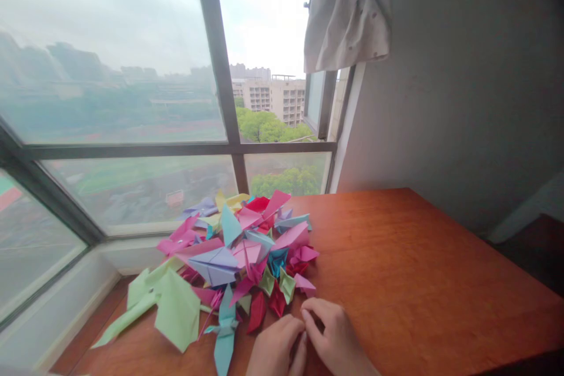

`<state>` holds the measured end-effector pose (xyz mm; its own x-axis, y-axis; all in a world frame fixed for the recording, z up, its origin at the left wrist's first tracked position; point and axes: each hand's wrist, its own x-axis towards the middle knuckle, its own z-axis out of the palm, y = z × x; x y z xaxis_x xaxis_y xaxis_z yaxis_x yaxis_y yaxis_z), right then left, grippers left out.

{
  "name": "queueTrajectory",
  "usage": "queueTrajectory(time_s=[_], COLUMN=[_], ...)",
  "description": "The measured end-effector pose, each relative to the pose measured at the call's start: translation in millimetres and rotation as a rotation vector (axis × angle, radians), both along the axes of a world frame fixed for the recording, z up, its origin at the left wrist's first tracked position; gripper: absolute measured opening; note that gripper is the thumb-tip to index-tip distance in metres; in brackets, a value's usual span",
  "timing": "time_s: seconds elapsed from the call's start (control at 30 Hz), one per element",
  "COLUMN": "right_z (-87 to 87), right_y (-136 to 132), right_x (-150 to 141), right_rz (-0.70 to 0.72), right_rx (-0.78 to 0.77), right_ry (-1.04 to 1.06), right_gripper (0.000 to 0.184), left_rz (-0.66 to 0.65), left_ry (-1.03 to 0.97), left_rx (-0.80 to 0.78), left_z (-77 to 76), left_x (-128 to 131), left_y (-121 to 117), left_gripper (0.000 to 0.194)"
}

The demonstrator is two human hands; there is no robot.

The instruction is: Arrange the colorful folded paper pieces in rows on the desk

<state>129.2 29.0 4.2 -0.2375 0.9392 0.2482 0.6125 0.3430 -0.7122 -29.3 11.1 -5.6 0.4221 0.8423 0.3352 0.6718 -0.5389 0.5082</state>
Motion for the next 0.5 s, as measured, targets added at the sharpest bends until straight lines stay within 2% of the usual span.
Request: queueTrajectory(time_s=[0.5], right_z=[-0.2], right_y=[0.3], right_x=[0.4], right_rz=[-0.002], right_rx=[-0.009], right_ry=[-0.014], right_gripper=[0.026], left_rz=[0.015], left_ry=[-0.008], left_rx=[0.014], left_z=[-1.1], left_x=[0.0], left_y=[0.1], left_gripper=[0.019])
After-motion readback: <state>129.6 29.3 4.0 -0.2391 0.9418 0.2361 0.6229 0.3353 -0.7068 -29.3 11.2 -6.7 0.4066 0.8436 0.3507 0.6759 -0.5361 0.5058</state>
